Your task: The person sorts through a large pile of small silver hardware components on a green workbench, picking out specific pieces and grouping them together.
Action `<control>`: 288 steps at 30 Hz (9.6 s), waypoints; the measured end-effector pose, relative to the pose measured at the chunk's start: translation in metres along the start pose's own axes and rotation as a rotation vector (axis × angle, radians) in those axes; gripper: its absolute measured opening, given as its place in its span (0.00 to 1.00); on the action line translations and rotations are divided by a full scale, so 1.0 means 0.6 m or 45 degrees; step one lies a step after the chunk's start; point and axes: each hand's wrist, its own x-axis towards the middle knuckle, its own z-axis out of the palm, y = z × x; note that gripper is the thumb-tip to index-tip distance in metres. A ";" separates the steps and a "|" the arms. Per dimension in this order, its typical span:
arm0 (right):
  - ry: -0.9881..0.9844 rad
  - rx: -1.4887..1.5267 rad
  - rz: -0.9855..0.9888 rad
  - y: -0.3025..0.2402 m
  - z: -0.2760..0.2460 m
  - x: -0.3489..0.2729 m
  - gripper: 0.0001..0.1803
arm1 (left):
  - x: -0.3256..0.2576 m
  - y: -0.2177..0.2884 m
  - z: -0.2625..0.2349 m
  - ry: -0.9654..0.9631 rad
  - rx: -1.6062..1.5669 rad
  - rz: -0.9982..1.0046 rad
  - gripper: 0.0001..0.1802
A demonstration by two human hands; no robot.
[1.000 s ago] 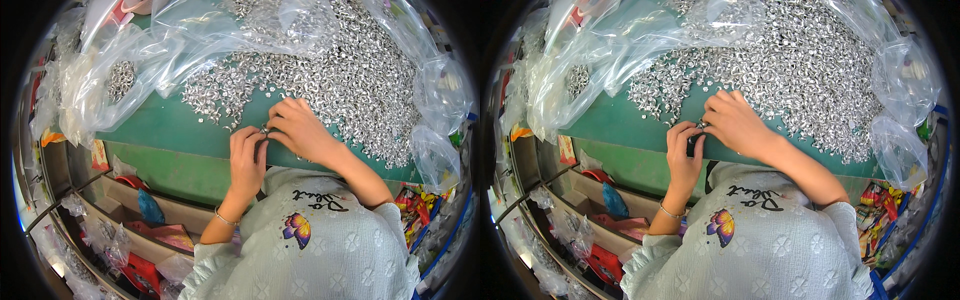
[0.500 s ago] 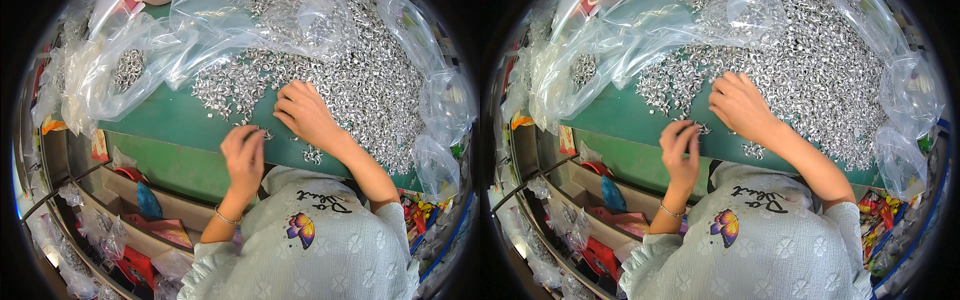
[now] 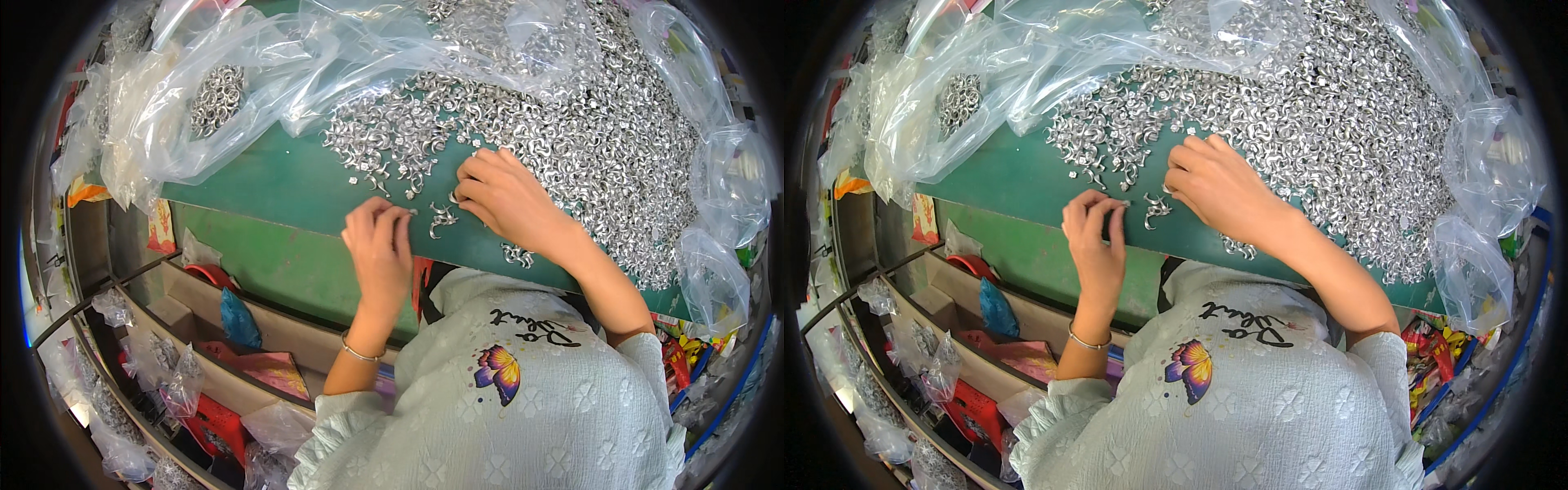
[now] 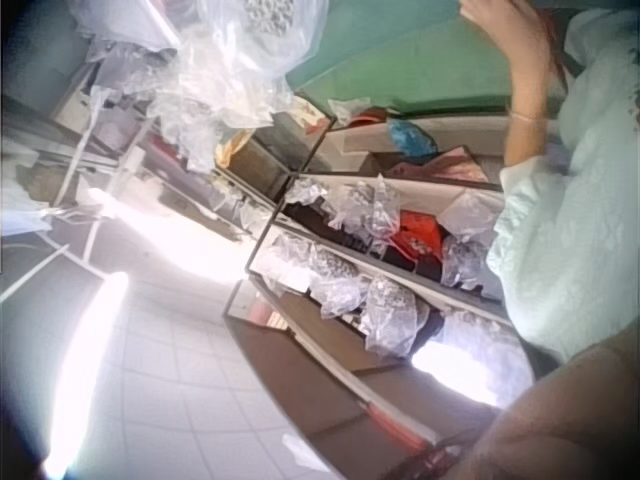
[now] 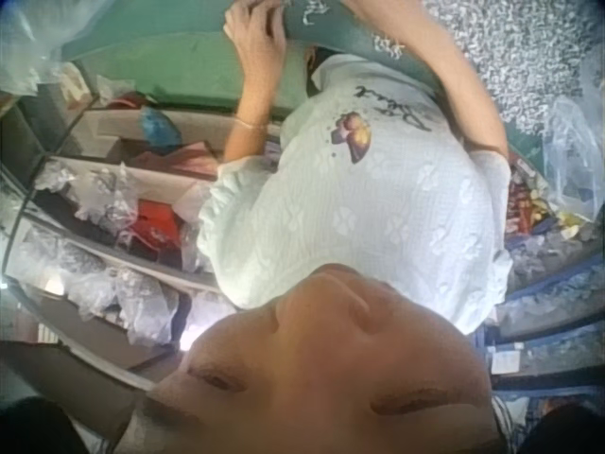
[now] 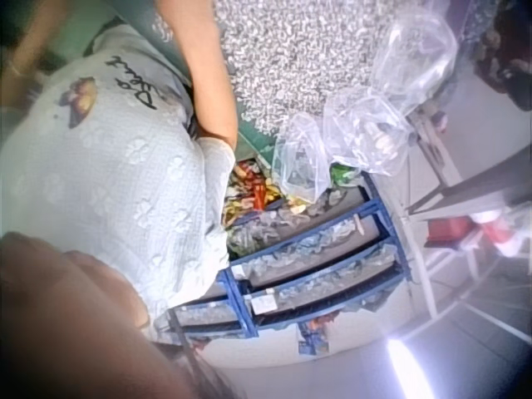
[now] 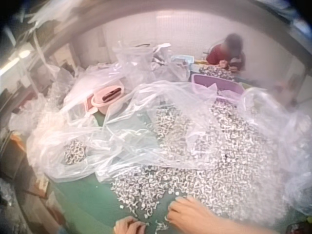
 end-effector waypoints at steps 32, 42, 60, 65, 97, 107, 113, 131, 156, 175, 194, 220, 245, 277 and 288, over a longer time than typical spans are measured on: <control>0.294 -0.084 -0.105 0.022 0.038 0.069 0.10 | 0.059 -0.002 0.021 0.007 0.060 0.139 0.13; 0.516 -0.303 0.103 0.037 0.007 0.061 0.07 | 0.045 -0.008 0.010 0.066 0.003 0.049 0.10; 0.075 -0.053 -0.021 0.020 0.006 0.028 0.08 | 0.041 0.021 0.010 -0.036 -0.111 0.180 0.16; -0.103 -0.078 0.155 0.018 -0.031 -0.021 0.07 | 0.010 0.032 0.031 -0.230 -0.125 0.291 0.18; 0.178 0.149 -0.143 0.015 0.035 0.087 0.09 | 0.041 0.010 0.010 0.129 0.091 -0.051 0.13; 0.148 0.004 -0.089 -0.005 0.043 0.074 0.10 | 0.046 -0.015 0.007 0.107 0.093 -0.072 0.10; -0.101 -0.010 -0.073 0.007 0.006 0.043 0.08 | 0.015 -0.001 -0.009 0.032 -0.034 -0.141 0.08; 0.196 0.150 0.051 0.029 -0.005 0.048 0.08 | 0.024 0.026 -0.019 -0.129 -0.154 -0.122 0.11; 0.306 -0.170 0.098 0.026 0.010 0.047 0.07 | 0.073 0.021 0.004 -0.148 -0.253 -0.257 0.05; 0.264 0.017 0.121 0.022 -0.001 0.035 0.04 | 0.063 0.020 0.006 -0.021 -0.058 0.003 0.09; 0.279 0.113 0.313 0.016 -0.057 -0.053 0.09 | -0.026 0.107 0.062 -0.204 -0.195 0.080 0.11; 0.199 0.084 0.180 0.003 0.015 -0.023 0.08 | -0.008 0.053 0.017 -0.091 -0.234 -0.044 0.29; 0.184 0.548 0.518 -0.024 0.023 -0.005 0.07 | 0.020 0.051 0.008 -0.104 -0.214 -0.030 0.17; 0.394 0.104 0.337 0.008 -0.004 -0.030 0.04 | 0.010 0.042 0.003 -0.063 -0.198 -0.041 0.14; 0.092 0.091 0.224 -0.009 -0.035 -0.053 0.04 | 0.028 0.045 0.014 -0.071 -0.250 0.111 0.19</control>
